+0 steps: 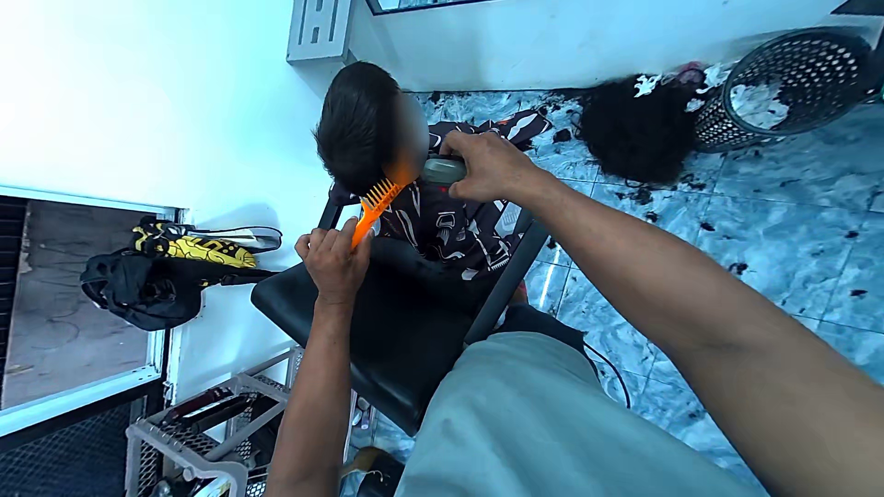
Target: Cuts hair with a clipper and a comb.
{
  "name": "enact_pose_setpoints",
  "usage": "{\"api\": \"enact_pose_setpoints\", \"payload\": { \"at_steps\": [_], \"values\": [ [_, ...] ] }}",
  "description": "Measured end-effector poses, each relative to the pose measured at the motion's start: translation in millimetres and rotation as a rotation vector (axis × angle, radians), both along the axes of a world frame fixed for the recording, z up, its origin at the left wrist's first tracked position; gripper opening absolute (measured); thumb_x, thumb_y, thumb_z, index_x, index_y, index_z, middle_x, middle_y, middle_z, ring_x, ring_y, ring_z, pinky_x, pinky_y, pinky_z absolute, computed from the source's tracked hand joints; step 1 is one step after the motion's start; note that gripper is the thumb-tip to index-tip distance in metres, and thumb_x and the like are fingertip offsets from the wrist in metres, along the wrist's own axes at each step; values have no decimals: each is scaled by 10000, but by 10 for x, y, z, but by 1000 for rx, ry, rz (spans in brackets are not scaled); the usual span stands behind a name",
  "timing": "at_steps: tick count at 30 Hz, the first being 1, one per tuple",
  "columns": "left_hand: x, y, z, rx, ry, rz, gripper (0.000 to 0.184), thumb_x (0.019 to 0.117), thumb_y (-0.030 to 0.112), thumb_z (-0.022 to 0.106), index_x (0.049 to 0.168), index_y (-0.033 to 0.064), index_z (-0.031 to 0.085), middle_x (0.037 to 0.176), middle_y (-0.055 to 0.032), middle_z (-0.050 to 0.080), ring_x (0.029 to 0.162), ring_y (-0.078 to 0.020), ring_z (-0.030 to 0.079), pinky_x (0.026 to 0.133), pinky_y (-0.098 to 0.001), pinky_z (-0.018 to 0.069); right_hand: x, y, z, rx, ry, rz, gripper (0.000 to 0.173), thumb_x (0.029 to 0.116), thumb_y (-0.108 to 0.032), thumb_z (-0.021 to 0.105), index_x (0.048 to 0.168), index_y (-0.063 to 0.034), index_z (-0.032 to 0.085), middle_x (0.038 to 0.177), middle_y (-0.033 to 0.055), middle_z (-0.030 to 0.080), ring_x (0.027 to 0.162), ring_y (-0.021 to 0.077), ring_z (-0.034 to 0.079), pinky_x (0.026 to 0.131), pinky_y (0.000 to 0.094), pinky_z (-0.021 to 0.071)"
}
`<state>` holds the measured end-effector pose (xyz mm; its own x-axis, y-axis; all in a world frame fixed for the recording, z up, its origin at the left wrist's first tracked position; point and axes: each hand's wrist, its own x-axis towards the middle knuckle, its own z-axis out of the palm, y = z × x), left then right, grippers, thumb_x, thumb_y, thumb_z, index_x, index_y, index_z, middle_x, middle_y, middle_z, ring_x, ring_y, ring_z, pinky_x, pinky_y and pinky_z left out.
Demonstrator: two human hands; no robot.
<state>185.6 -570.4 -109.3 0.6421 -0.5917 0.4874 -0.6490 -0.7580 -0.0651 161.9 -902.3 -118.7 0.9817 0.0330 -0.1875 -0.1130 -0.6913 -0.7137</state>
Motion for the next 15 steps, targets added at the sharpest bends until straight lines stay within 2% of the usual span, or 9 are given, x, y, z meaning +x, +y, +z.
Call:
{"api": "enact_pose_setpoints", "payload": {
  "at_steps": [5, 11, 15],
  "values": [
    [17, -82, 55, -42, -73, 31, 306, 955, 383, 723, 1125, 136, 786, 762, -63, 690, 786, -268, 625, 881, -485, 427, 87, 80, 51, -25, -13, -7, 548, 773, -263, 798, 1274, -167, 598, 1033, 141, 706, 968, 376, 693, 766, 630, 544],
    [31, -65, 53, -31, -107, 41, 294, 954, 386, 728, 1121, 152, 788, 762, -56, 684, 800, -260, 619, 882, -475, 415, 91, 193, 129, 13, -72, -6, 521, 758, -261, 779, 1243, -171, 610, 1027, 107, 705, 954, 328, 696, 754, 591, 553],
    [27, -68, 49, -41, -108, 38, 293, 949, 376, 734, 1121, 145, 788, 756, -57, 678, 799, -258, 615, 884, -471, 412, 58, 277, 169, 62, -87, 31, 545, 769, -268, 797, 1274, -183, 612, 1044, 84, 717, 957, 302, 705, 775, 579, 569]
  ]
}}
